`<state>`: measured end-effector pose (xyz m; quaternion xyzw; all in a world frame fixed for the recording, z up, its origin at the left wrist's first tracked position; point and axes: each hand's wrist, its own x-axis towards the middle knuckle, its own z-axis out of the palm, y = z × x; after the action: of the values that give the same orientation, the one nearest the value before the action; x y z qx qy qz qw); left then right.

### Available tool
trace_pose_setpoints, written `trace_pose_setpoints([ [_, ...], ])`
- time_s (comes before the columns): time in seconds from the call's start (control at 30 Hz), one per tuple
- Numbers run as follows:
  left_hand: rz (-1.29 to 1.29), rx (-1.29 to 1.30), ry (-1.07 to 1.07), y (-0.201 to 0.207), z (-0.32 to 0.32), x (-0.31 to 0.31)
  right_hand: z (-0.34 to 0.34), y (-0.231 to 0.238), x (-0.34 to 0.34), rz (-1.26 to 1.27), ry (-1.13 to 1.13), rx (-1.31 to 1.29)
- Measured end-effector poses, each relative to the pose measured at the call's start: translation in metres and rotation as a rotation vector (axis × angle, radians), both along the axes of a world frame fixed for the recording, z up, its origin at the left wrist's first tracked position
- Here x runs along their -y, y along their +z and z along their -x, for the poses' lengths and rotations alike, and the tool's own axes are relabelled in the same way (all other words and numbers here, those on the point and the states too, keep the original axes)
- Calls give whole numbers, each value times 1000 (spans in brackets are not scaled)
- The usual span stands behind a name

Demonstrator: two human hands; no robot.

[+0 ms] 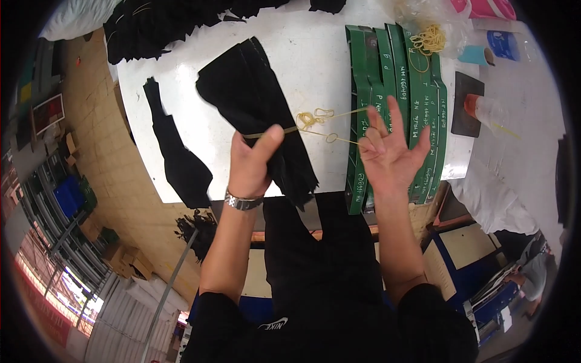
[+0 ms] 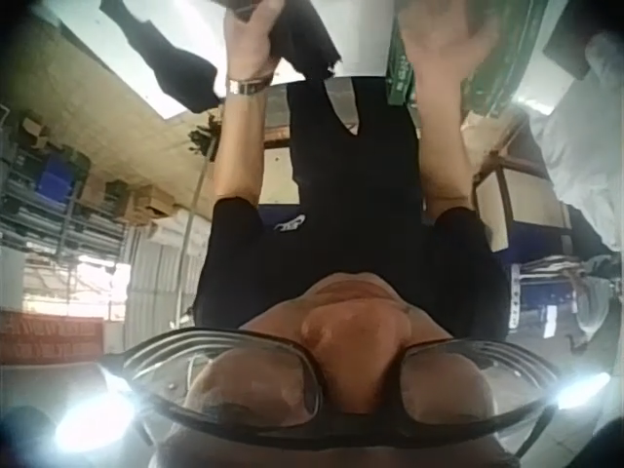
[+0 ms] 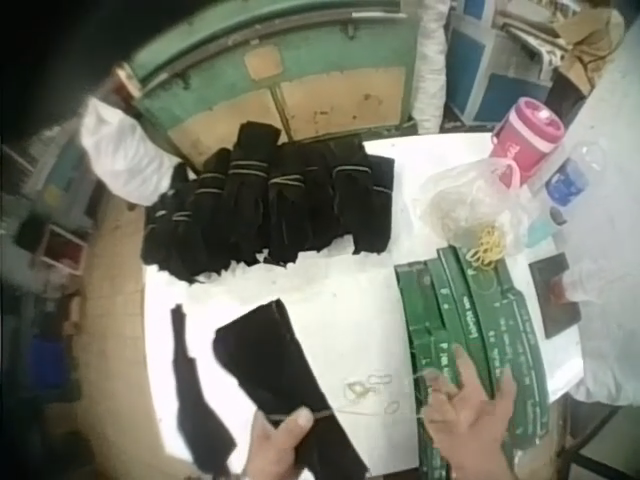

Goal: Cutting shoe components from material sheets using a press and scissors, then organizing them with rubber bands.

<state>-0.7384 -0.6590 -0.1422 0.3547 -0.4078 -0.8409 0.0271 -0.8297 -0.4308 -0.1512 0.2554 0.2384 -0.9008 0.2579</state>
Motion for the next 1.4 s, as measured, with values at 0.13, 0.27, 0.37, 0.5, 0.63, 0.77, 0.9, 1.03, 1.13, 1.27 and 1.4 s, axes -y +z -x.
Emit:
trace_pose_setpoints([
  [0.13,594,-98,-578,11,-30,16,19,25,21,239,144,-233],
  [0.27,1019,-397,-947,23,-1,35,51,39,-1,412,684,-618],
  [0.37,1286,-134,-1200,8,-5,19,49,68,-2,130,1041,-220],
  [0.5,1282,155,-1166,-22,-24,-6,-3,71,70,-558,1405,-908],
  [0.63,793,366,-813,-43,-28,13,-21,88,83,-882,1612,-1271],
  [0.77,40,152,-179,-41,-34,15,-29,35,77,-1332,995,-1292],
  [0.9,227,-150,-172,-36,5,26,-17,20,115,-843,829,-837],
  [1.03,831,-170,-323,12,21,78,89,4,161,-1285,477,-1132],
  [1.13,665,-81,-266,9,-10,116,202,0,202,-1042,467,-1180],
  [1.27,685,114,-206,-39,-66,135,379,-80,150,-2346,694,-1656],
  [1.4,1154,613,-97,-64,-219,210,224,-87,242,-2179,108,-1827],
])
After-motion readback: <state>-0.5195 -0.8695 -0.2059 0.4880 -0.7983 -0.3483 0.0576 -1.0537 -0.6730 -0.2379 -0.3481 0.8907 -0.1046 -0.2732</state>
